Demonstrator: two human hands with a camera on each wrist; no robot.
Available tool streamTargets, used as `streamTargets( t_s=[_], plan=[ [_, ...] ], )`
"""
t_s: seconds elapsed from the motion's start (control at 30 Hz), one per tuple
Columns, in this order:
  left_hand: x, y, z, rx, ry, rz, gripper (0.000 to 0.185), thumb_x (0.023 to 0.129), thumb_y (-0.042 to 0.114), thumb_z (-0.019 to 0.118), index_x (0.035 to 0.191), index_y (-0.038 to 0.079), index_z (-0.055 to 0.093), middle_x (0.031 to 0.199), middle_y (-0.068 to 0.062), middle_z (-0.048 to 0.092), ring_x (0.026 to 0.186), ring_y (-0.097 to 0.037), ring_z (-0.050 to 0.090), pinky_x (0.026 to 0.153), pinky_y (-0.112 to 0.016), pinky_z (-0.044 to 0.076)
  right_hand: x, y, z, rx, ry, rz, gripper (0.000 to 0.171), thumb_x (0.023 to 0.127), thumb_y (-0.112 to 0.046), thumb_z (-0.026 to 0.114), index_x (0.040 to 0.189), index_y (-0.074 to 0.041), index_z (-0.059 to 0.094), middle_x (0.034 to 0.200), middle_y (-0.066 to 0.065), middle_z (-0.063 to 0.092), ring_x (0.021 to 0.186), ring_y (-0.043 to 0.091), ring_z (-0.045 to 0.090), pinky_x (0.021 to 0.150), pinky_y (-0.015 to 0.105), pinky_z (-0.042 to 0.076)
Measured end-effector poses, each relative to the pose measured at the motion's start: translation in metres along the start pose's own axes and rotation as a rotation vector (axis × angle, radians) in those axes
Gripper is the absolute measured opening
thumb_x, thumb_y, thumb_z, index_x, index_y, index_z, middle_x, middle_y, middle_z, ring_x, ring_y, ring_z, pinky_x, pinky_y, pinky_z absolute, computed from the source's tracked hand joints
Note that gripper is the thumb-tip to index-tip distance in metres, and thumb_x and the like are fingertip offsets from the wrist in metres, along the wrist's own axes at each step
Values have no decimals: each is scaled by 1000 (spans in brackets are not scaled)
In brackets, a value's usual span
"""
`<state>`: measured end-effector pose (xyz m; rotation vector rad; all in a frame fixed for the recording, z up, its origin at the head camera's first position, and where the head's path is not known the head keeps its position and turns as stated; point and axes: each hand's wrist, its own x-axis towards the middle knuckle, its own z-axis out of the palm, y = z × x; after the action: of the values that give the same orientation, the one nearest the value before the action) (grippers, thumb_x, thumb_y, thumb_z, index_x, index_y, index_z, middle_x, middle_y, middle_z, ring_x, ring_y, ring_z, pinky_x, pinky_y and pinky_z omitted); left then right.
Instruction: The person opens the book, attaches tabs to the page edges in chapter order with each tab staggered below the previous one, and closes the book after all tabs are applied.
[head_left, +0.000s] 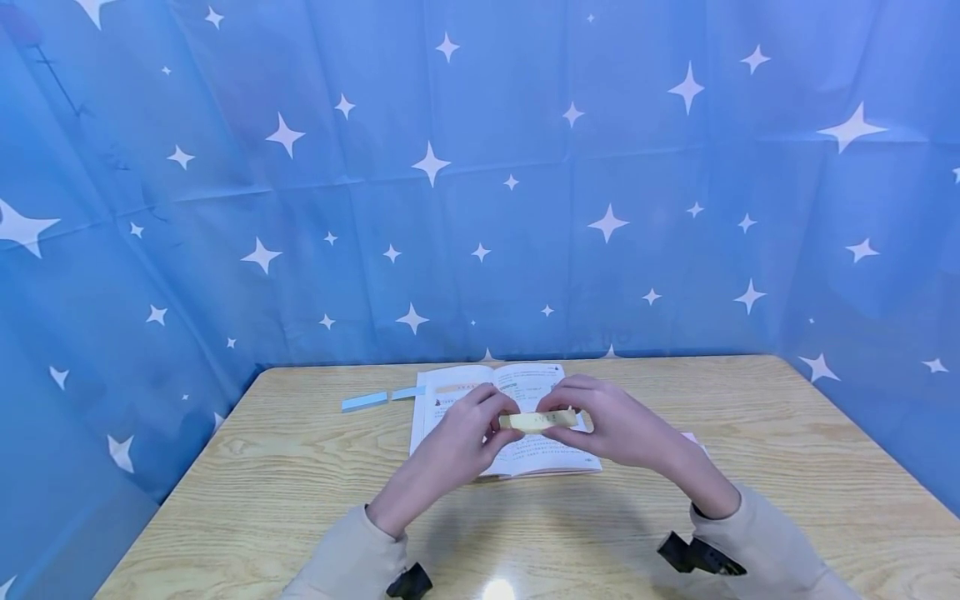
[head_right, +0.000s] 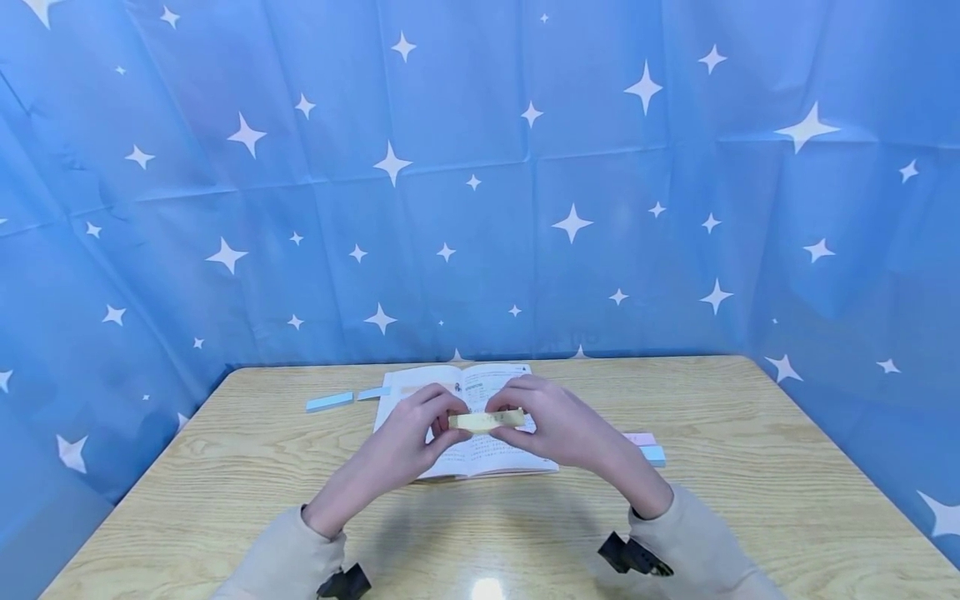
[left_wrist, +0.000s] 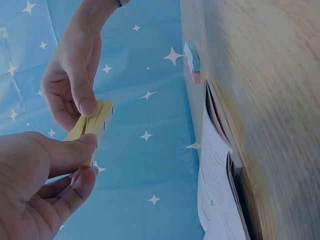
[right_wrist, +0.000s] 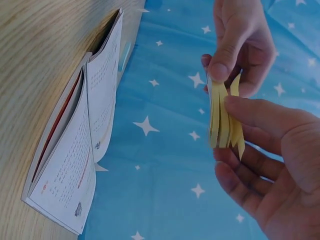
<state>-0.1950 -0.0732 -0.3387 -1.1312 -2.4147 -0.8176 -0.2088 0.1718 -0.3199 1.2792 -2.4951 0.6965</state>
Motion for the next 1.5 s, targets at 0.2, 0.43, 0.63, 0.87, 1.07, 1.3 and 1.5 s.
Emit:
streamTargets(
  t_s=[0.2,0.43,0.63,0.87,1.07,1.3,1.5],
  plan=[
    [1,-3,-5,14,0,-21,16,90,9,77,102,3,68,92,-6,60,69,-12,52,59,-18,47,-1,3,0,4,16,-2,19,92,-14,76,111,-13,73,106,-6,69,91,10,63,74,34,56],
    [2,-10,-13,18,-11,-61,14,90,9,77,100,4,69,92,-5,61,68,-12,51,58,-20,47,0,5,-2,-11,40,-14,19,91,-12,77,110,-11,73,106,-3,70,91,12,64,74,32,56],
    [1,-20,-22,26,5,-112,14,89,7,77,100,3,70,96,-6,64,70,-12,52,61,-23,49,-1,6,-4,-12,31,22,19,93,-13,75,112,-11,73,107,-3,70,91,12,64,75,32,55],
    [-1,-32,-34,90,21,-200,13,89,8,78,98,3,71,93,-5,64,73,-14,55,63,-25,50,-2,7,-7,-19,41,52,19,92,-14,76,111,-13,74,107,-6,69,91,10,63,73,29,54],
    [-1,-43,-47,136,21,-300,12,88,8,78,97,3,72,89,-4,62,73,-15,55,64,-27,50,-3,7,-10,-24,53,69,19,93,-14,75,112,-13,74,108,-5,69,94,13,63,75,35,55],
    [-5,-57,-60,162,42,-369,10,86,3,80,95,2,74,89,-6,66,73,-17,56,65,-29,51,-4,7,-13,-47,66,77,21,91,-14,76,112,-14,74,107,-7,69,93,13,62,75,33,54],
    [-9,-71,-67,178,0,-455,12,87,3,79,97,-1,74,90,-9,67,73,-19,56,64,-30,50,-4,9,-16,-56,89,59,21,90,-12,78,111,-14,75,107,-6,71,92,13,64,75,36,55]
  ],
)
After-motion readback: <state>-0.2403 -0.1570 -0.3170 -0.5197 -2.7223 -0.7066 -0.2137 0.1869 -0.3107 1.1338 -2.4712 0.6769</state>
